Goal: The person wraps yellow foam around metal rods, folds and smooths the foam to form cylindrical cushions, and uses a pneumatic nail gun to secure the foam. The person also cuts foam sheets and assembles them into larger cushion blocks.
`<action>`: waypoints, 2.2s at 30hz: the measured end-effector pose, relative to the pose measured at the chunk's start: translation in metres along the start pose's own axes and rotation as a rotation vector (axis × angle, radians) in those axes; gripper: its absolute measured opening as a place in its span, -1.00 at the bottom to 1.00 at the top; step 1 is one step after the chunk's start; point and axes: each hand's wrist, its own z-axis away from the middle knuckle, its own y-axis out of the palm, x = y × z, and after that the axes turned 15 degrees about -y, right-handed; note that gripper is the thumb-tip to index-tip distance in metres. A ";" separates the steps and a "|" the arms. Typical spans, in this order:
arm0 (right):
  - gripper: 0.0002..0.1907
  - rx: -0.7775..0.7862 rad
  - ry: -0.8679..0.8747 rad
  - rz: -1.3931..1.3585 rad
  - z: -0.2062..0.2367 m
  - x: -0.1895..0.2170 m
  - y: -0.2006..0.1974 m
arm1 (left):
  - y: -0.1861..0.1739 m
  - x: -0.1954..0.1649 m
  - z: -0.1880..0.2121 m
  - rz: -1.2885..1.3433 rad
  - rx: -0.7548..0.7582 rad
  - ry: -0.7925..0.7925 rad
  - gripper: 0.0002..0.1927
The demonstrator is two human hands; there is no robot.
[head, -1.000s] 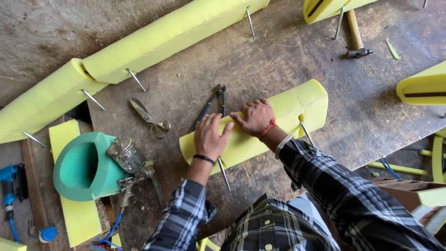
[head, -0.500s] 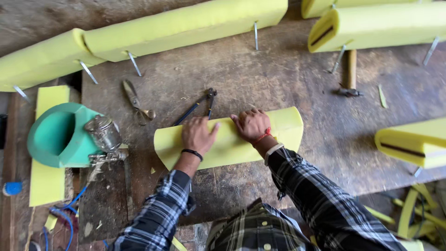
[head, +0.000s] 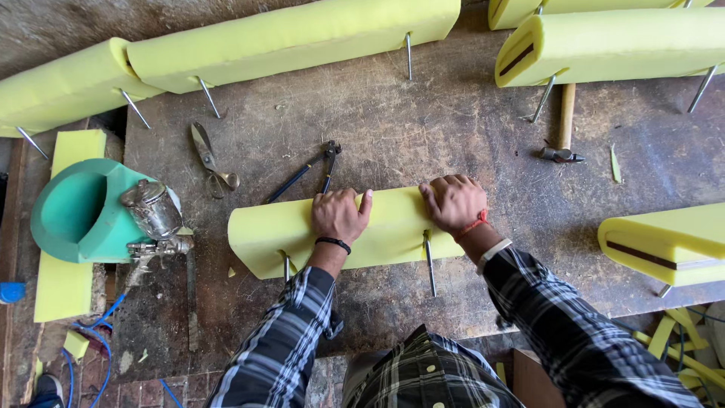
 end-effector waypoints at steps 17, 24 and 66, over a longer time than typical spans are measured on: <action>-0.51 -0.794 0.576 -1.205 0.082 -0.064 0.006 | -0.101 -0.013 -0.017 -0.196 0.140 0.362 0.13; -0.52 -0.648 0.830 -1.007 0.158 -0.084 0.033 | -0.115 -0.095 -0.143 -0.062 -0.119 0.348 0.16; -0.39 -0.807 1.069 -0.943 0.385 -0.284 0.011 | 0.040 -0.301 0.145 0.161 0.623 0.767 -0.37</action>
